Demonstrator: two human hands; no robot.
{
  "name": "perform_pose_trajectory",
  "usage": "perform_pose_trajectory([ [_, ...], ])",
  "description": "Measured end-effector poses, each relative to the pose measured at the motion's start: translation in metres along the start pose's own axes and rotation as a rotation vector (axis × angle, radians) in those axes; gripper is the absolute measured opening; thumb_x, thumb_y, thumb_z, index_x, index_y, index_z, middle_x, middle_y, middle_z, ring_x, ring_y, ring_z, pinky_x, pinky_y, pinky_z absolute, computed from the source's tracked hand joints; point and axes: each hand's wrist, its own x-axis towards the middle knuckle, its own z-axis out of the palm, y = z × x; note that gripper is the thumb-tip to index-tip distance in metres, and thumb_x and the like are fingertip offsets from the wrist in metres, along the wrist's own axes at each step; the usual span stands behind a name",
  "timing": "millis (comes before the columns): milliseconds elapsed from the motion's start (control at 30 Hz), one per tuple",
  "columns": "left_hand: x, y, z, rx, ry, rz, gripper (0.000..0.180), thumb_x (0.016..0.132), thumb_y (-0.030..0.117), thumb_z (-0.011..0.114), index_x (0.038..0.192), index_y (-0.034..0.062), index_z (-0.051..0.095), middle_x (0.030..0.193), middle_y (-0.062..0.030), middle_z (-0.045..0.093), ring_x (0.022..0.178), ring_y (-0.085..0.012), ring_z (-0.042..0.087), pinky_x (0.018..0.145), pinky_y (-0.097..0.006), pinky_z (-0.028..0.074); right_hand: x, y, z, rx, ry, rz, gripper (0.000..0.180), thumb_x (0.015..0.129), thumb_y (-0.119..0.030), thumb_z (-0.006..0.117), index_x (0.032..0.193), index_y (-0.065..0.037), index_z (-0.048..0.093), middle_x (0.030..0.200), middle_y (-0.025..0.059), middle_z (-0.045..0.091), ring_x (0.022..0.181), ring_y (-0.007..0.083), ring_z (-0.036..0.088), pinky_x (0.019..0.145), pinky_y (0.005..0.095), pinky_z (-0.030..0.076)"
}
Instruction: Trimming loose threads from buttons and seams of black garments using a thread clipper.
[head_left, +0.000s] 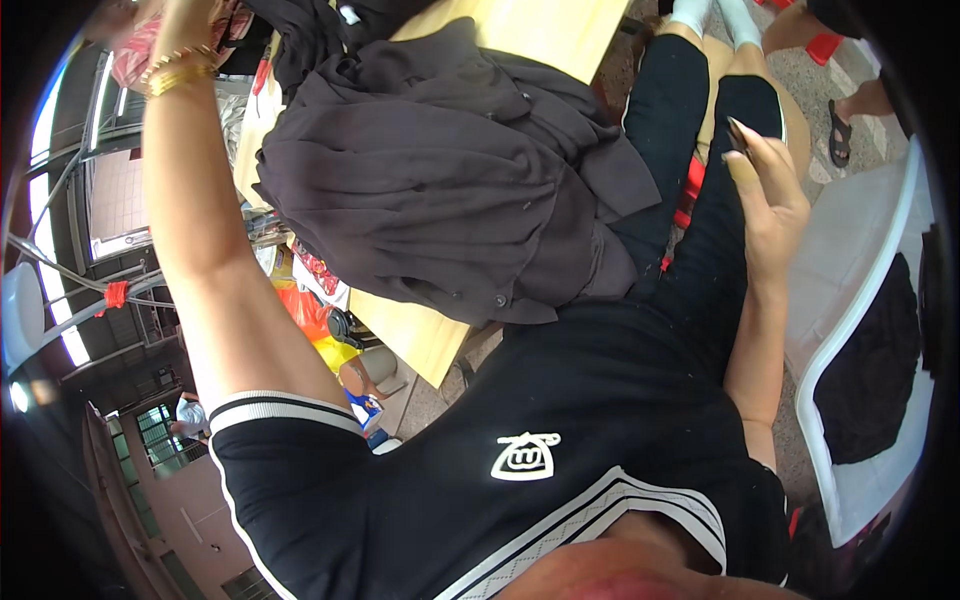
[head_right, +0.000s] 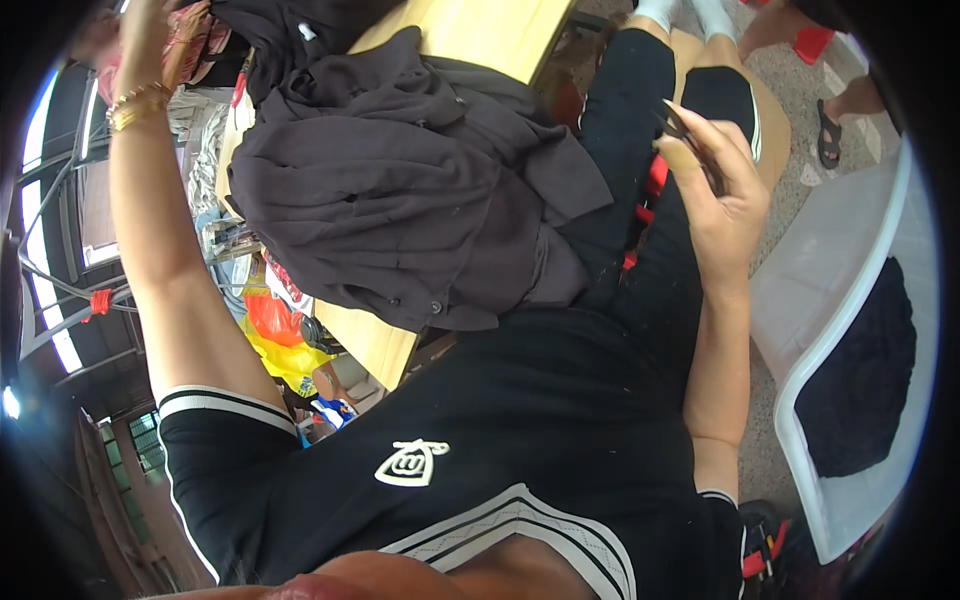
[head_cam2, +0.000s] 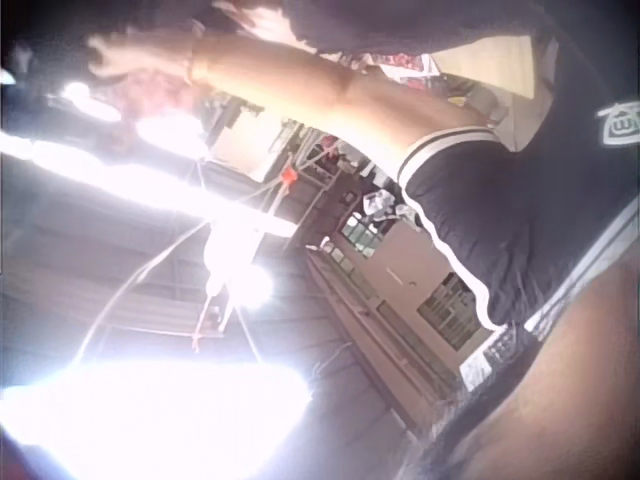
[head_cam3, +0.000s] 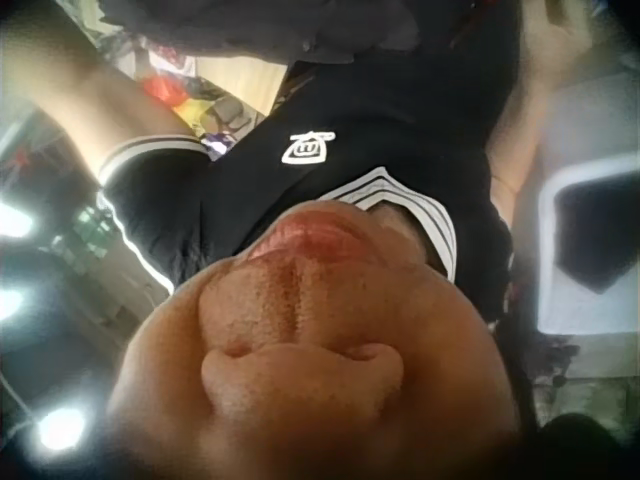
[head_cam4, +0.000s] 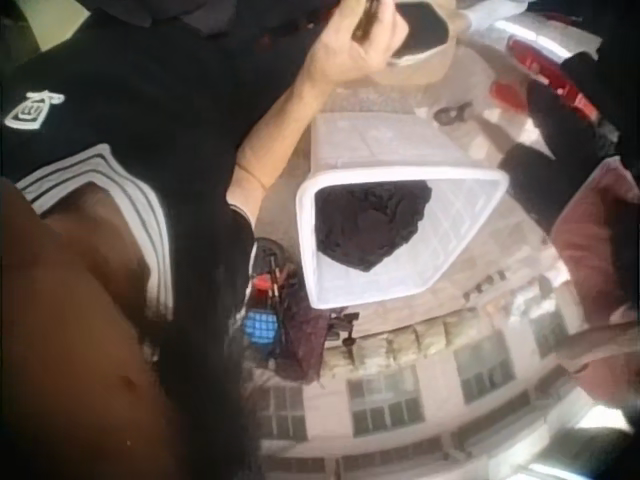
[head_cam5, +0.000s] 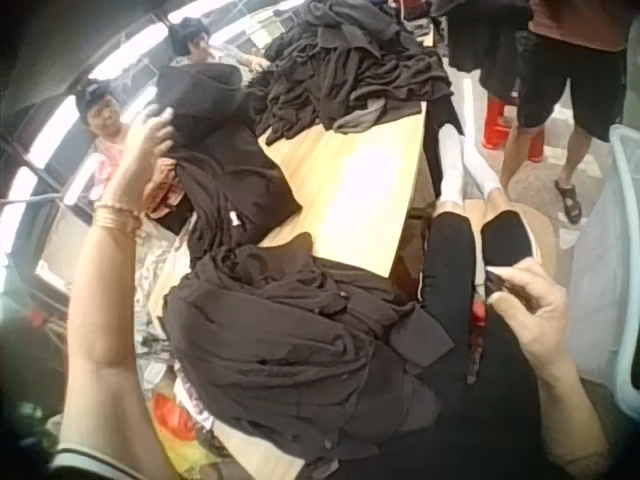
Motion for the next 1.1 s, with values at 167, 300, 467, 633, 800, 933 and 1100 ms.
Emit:
perform_pose_trajectory([
  [167,-0.143,-0.010,0.050,0.459,-1.138,-0.088,0.035,0.097,0.032,0.060,0.107,0.0004,0.071,0.093,-0.0072,0.072,0.093,-0.0136,0.065,0.085,-0.027,0.049,0.000,0.019,0.017,0.017,-0.119,0.048,0.029,0.087,-0.003,0.072,0.116,-0.001,0.070,0.087,-0.0027,0.053,0.072,0.0024,0.048,0.061,0.0168,0.035],
  [300,-0.226,0.006,0.094,0.711,-1.054,0.189,0.046,0.085,0.037,0.073,0.116,0.0036,0.066,0.112,-0.0119,0.069,0.100,-0.0273,0.068,0.089,-0.033,0.051,-0.006,0.026,0.017,-0.007,-0.120,0.089,0.027,0.087,-0.007,0.073,0.114,-0.003,0.071,0.083,-0.0040,0.050,0.069,0.0019,0.044,0.060,0.0172,0.034],
  [467,-0.238,-0.006,0.092,0.727,-0.855,0.347,0.023,0.087,0.016,0.066,0.105,0.0028,0.068,0.107,-0.0085,0.066,0.094,-0.0336,0.065,0.079,-0.041,0.053,-0.009,0.030,0.031,0.038,-0.192,0.113,0.027,0.087,-0.008,0.073,0.114,-0.003,0.071,0.084,-0.0043,0.051,0.073,0.0022,0.046,0.062,0.0176,0.035],
  [633,-0.196,0.009,0.055,0.161,-0.732,-0.299,0.023,0.091,0.015,0.064,0.108,0.0001,0.070,0.093,-0.0044,0.071,0.086,-0.0082,0.062,0.074,-0.024,0.047,-0.010,0.026,0.028,0.040,-0.218,0.188,0.027,0.086,-0.007,0.073,0.113,-0.003,0.071,0.083,-0.0046,0.049,0.073,0.0026,0.045,0.064,0.0177,0.036],
  [800,-0.163,0.029,-0.007,-0.405,-0.272,-0.563,0.029,0.092,0.009,0.063,0.119,-0.0019,0.064,0.115,-0.0096,0.069,0.105,-0.0188,0.065,0.095,-0.029,0.048,-0.013,0.029,0.033,0.143,-0.229,0.204,0.032,0.085,-0.007,0.074,0.116,-0.004,0.070,0.083,-0.0048,0.048,0.076,0.0030,0.047,0.067,0.0179,0.038],
  [933,-0.150,0.060,-0.065,-1.043,-0.326,-0.567,0.021,0.093,0.008,0.060,0.110,-0.0030,0.068,0.111,-0.0162,0.070,0.106,-0.0292,0.067,0.098,-0.046,0.052,-0.020,0.022,0.040,0.246,-0.280,0.294,0.052,0.079,-0.007,0.080,0.127,-0.001,0.063,0.082,-0.0054,0.046,0.076,0.0034,0.044,0.071,0.0175,0.037],
  [1100,-0.185,0.057,-0.060,-0.907,-0.116,-0.453,0.020,0.091,0.006,0.064,0.108,-0.0006,0.069,0.107,-0.0136,0.071,0.102,-0.0246,0.068,0.095,-0.040,0.054,-0.026,0.023,0.041,0.385,-0.499,0.350,0.045,0.080,-0.008,0.078,0.122,-0.002,0.065,0.071,-0.0090,0.041,0.063,0.0001,0.037,0.058,0.0184,0.027],
])
